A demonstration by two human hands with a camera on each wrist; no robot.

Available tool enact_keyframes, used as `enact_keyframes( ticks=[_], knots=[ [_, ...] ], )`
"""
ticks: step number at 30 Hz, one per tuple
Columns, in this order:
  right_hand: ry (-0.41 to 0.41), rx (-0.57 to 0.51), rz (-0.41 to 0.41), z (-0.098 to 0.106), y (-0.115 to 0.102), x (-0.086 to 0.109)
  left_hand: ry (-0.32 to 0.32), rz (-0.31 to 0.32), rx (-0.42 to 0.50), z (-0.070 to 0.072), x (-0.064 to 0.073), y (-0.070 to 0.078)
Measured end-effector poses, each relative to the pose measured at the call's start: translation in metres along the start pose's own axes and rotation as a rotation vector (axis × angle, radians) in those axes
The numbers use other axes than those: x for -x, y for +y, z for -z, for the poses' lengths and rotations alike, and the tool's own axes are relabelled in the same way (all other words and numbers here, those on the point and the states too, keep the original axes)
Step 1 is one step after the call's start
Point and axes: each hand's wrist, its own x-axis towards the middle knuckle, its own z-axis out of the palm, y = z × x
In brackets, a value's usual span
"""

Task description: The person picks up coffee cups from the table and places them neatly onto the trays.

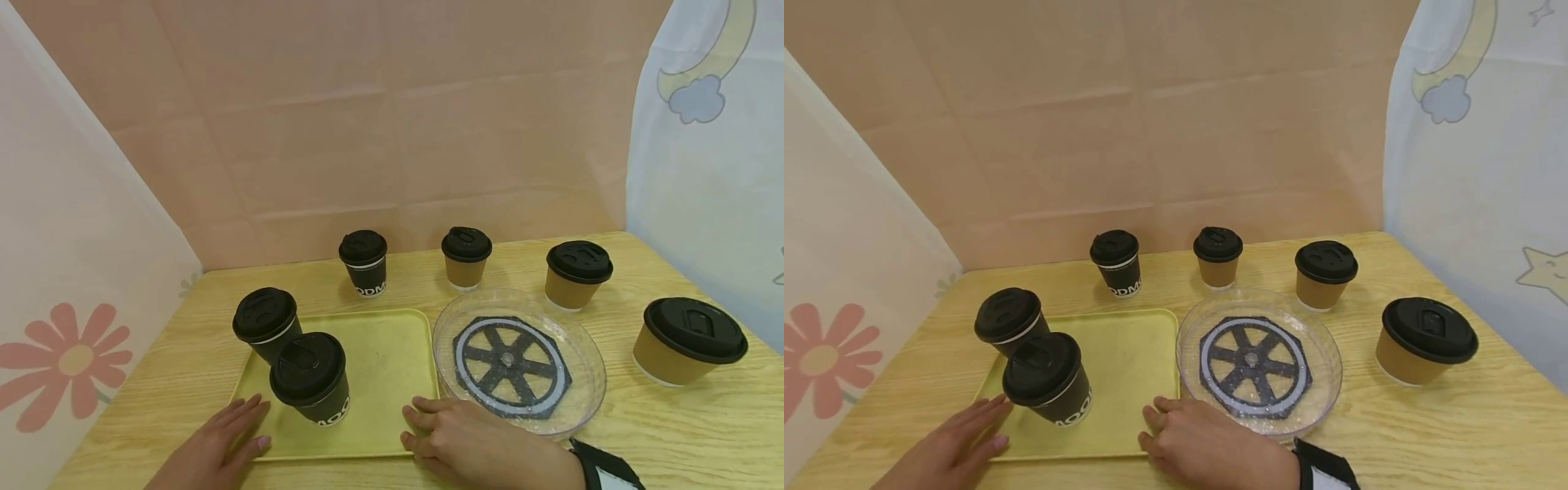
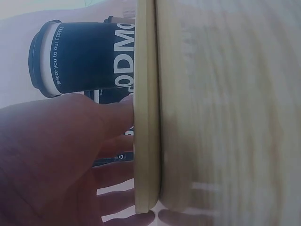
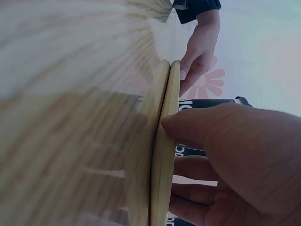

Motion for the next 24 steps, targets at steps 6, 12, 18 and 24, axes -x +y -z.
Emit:
enact_keyframes(
  ticks=[6,12,18,24],
  knots=[
    [0.017,0.004,0.004,-0.0005,-0.0004,0.0004,-0.022,0.008,0.017,0.0033,-0.0006,0.0008],
    [0.037,0.017,0.011,-0.0011,-0.0015,-0.0014,-0.076,0.008,0.026,0.0041,0.001,-0.0013],
    [0.034,0.042,0.013,-0.0007,-0.001,-0.0016,-0.07,-0.012,0.029,0.0041,0.0016,-0.0005],
    [0.004,0.006,0.004,0.003,0.0003,-0.0005,-0.118,-0.004,0.053,0.0048,0.0004,0.0003]
  ],
)
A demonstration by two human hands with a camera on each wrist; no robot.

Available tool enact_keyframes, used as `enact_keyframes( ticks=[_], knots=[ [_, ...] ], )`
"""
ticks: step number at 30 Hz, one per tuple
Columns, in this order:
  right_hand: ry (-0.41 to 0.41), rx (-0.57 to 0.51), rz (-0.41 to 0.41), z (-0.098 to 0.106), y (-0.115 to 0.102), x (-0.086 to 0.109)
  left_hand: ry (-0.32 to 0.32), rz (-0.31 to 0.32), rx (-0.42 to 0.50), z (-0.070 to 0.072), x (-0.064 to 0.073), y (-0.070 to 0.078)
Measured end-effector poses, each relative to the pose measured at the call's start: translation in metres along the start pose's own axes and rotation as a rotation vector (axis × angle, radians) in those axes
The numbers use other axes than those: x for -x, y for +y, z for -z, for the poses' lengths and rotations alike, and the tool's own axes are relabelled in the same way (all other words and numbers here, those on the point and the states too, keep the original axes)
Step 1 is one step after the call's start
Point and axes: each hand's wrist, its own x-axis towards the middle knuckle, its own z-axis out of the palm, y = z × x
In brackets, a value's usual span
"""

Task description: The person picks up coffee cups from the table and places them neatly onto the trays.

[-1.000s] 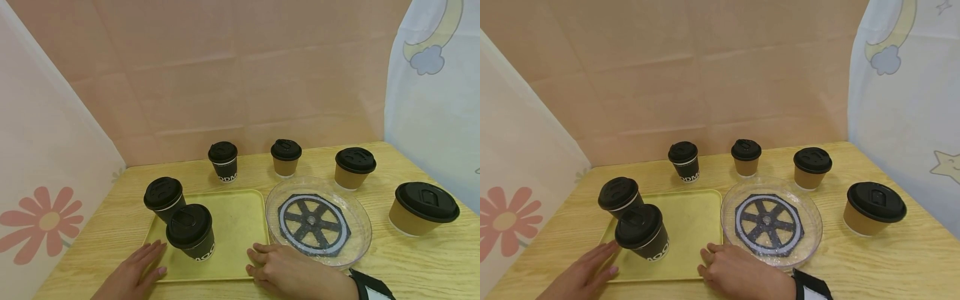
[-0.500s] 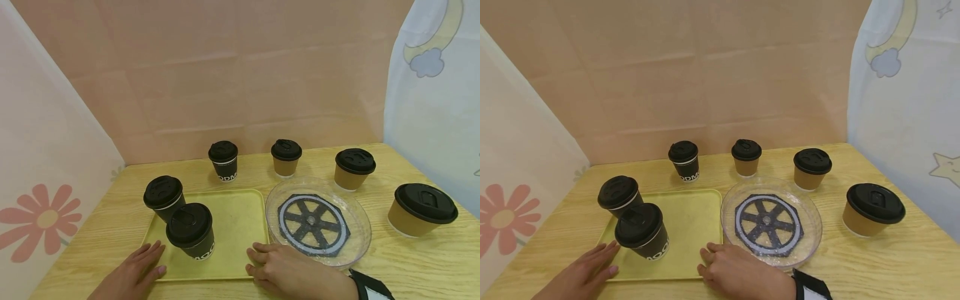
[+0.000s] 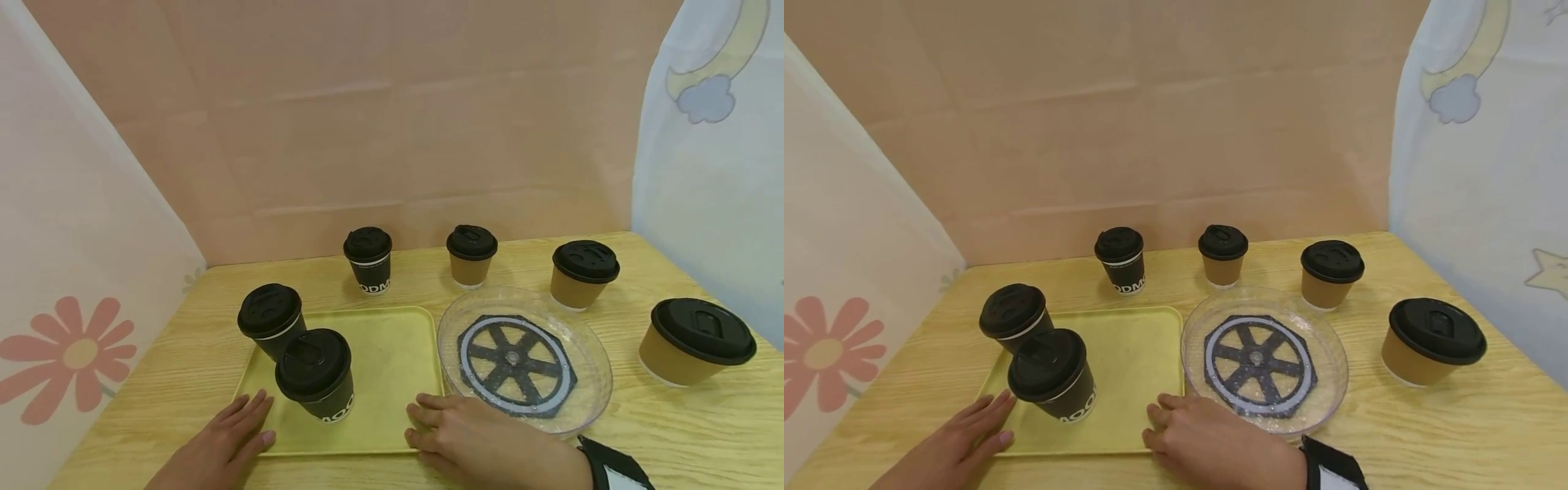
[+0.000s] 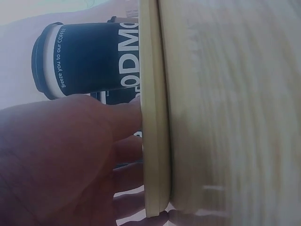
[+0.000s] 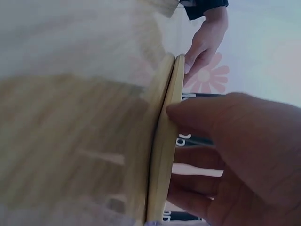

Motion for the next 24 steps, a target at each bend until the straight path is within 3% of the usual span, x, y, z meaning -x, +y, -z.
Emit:
enact_keyframes(
  ticks=[7,13,19,24],
  knots=[
    [0.088,-0.116,-0.07,0.015,0.007,-0.007,0.015,0.019,0.008,0.002,0.003,0.002],
    [0.204,-0.04,-0.064,0.033,0.03,-0.024,0.012,0.045,0.027,0.001,0.004,0.003],
    [0.245,-0.001,-0.049,0.05,0.057,-0.046,-0.001,0.075,0.063,0.002,0.004,0.004],
    [0.348,0.059,-0.006,0.058,0.078,-0.066,0.026,0.049,0.066,0.002,0.004,0.004]
  ],
)
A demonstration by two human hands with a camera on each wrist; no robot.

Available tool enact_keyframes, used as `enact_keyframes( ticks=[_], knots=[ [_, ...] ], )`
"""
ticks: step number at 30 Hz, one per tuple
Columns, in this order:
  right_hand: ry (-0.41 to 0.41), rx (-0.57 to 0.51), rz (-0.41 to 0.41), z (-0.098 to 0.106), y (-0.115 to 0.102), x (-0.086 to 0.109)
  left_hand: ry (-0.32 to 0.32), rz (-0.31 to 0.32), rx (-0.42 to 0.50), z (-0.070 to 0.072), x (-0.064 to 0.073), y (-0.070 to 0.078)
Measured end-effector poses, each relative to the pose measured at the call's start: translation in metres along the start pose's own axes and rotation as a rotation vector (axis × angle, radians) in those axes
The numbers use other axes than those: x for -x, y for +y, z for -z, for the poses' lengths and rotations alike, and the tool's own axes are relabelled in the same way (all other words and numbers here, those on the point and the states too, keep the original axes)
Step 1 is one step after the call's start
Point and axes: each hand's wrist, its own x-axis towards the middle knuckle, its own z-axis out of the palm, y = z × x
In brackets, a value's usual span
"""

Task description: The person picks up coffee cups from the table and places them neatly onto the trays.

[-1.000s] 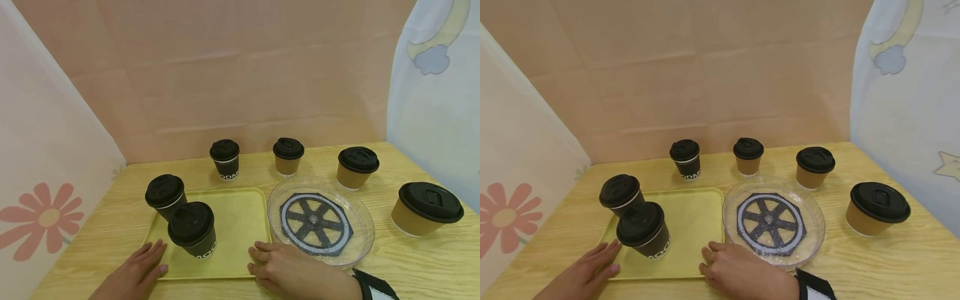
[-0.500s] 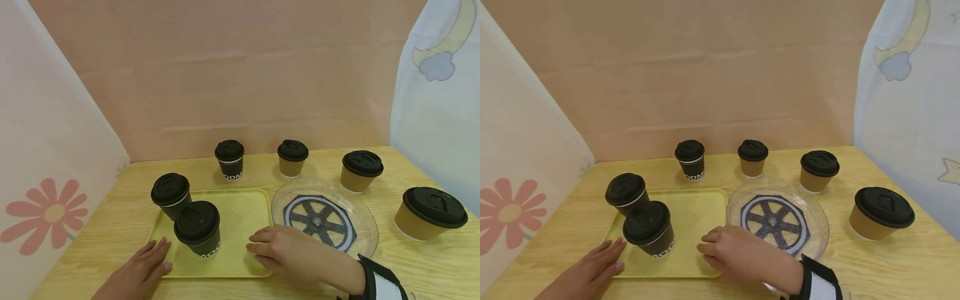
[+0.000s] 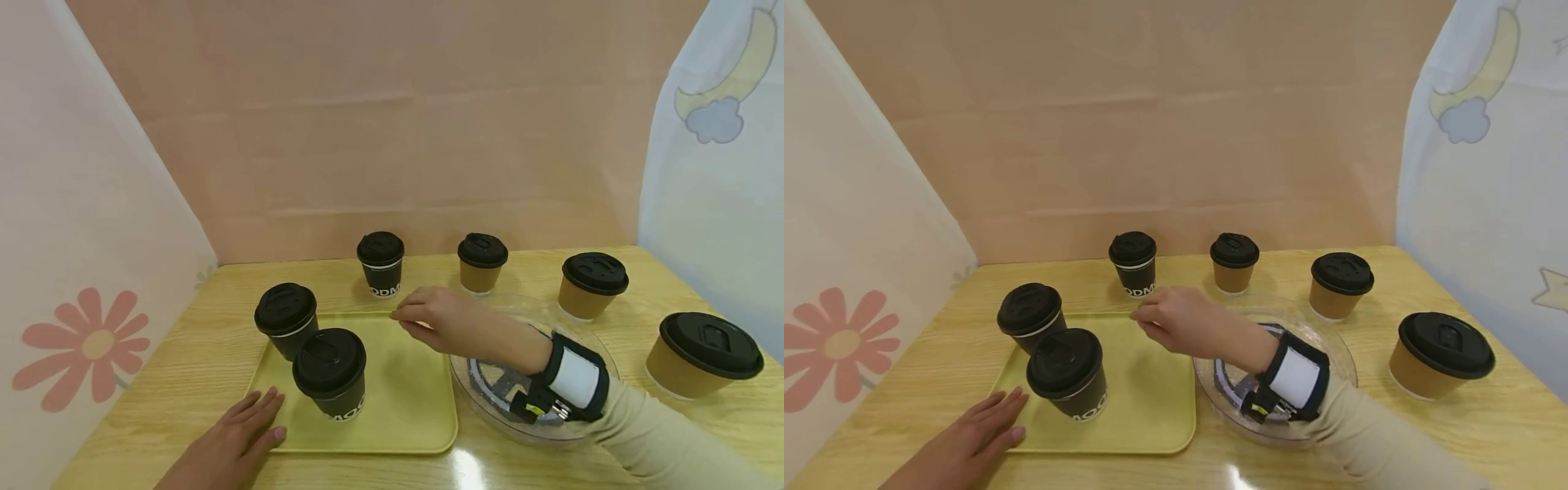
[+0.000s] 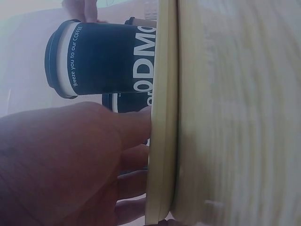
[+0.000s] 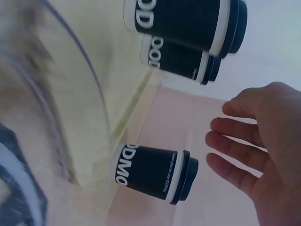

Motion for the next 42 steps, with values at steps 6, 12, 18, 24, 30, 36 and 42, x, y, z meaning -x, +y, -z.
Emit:
enact_keyframes(
  ticks=[6,12,18,24,30,36,42],
  knots=[
    [-0.004,0.022,-0.035,-0.001,0.015,-0.021,0.042,-0.031,-0.003,0.0,0.001,-0.001],
    [-0.039,0.009,-0.065,-0.005,0.03,-0.037,0.028,-0.026,0.012,-0.001,-0.002,-0.002],
    [-0.011,0.001,-0.082,-0.015,0.049,-0.053,0.044,-0.03,0.006,-0.002,-0.001,-0.003],
    [-0.039,0.023,-0.157,-0.021,0.066,-0.067,0.038,-0.02,0.024,-0.003,0.001,-0.001],
    [-0.084,0.043,-0.251,-0.025,0.078,-0.076,0.069,-0.04,0.0,-0.004,0.001,0.0],
    [-0.11,0.085,-0.313,-0.034,0.085,-0.081,0.109,-0.073,-0.023,-0.005,0.001,0.002],
    [-0.119,0.12,-0.376,-0.045,0.095,-0.086,0.096,-0.055,-0.015,-0.004,0.004,0.002]
  ],
)
